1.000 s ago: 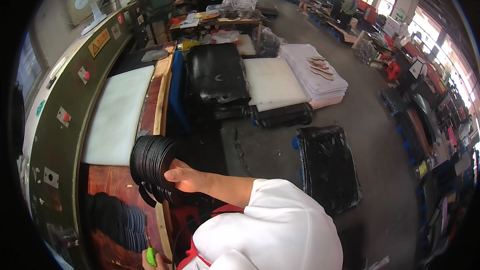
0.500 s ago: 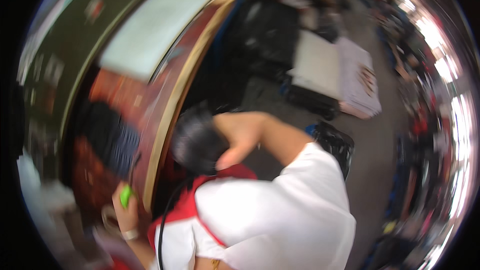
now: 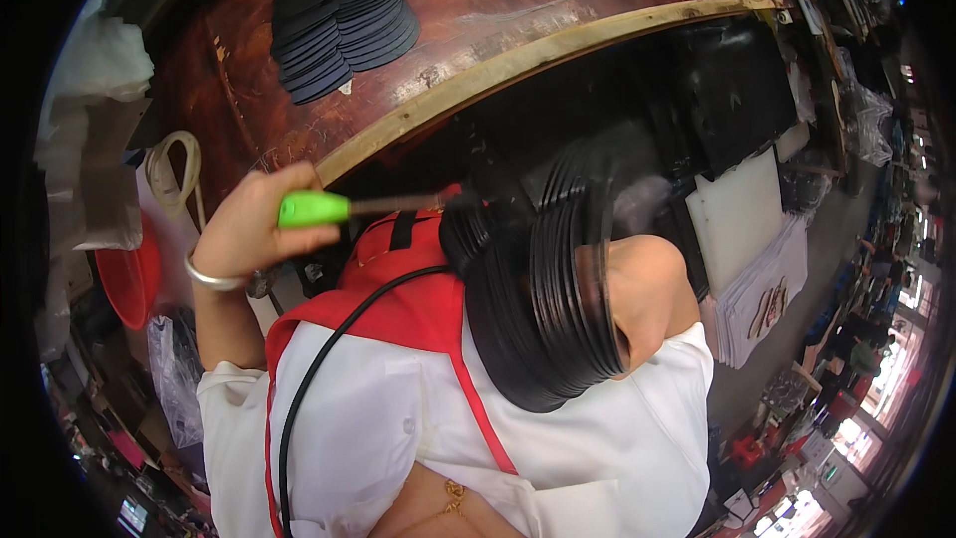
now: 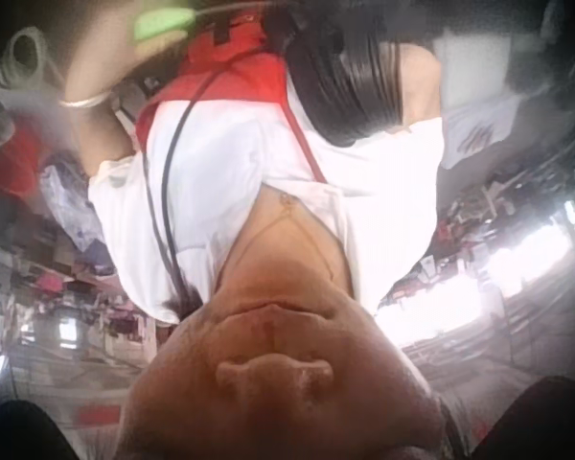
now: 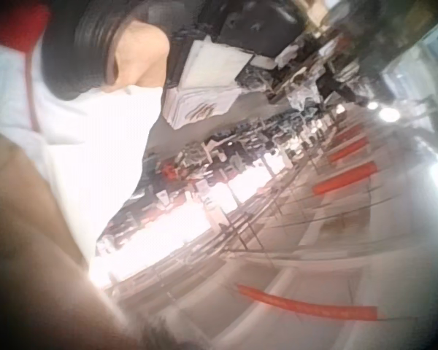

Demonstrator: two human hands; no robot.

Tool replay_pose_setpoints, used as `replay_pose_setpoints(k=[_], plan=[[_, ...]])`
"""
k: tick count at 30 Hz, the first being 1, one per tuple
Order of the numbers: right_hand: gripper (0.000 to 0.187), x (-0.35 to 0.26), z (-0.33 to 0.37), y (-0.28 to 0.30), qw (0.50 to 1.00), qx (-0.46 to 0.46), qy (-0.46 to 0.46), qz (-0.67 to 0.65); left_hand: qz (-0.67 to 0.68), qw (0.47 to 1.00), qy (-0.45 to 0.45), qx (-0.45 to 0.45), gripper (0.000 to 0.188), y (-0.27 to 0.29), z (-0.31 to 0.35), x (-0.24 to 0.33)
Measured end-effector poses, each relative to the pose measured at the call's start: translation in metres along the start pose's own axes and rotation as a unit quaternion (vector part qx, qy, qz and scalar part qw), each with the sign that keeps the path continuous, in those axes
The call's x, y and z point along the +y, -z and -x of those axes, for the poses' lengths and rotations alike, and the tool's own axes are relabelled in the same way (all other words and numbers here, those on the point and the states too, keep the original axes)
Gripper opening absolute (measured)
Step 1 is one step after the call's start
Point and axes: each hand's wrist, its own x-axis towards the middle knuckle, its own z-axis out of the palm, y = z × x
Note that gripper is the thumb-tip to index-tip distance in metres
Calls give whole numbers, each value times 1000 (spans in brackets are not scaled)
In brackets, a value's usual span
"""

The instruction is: The person picks up black rubber rings and uses a green utility knife to trim excess material from their edges. They then handle a large white sheet, placing it on the workbench and using the knife to trim its edges before stacking the sheet.

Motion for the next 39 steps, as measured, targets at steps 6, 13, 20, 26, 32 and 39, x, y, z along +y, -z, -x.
replay_pose_setpoints(k=[6,13,20,26,32,39], plan=[[42,3,-3,0,1000,-17,-5,-10,-114,992,-5,49,43,8,9,-7],[39,6,-4,-4,999,-35,-4,-22,-93,994,18,-46,44,9,5,-3],[35,9,-4,-6,998,-50,-3,-34,23,987,-83,-135,46,14,-5,-1],[33,17,-2,-3,997,-60,-3,-49,-9,985,-9,-170,48,17,-18,7],[31,33,10,7,995,-76,-3,-57,32,991,-70,-109,46,9,-36,2],[19,54,-6,18,995,-29,47,-85,23,990,19,-135,46,25,-49,-7]])
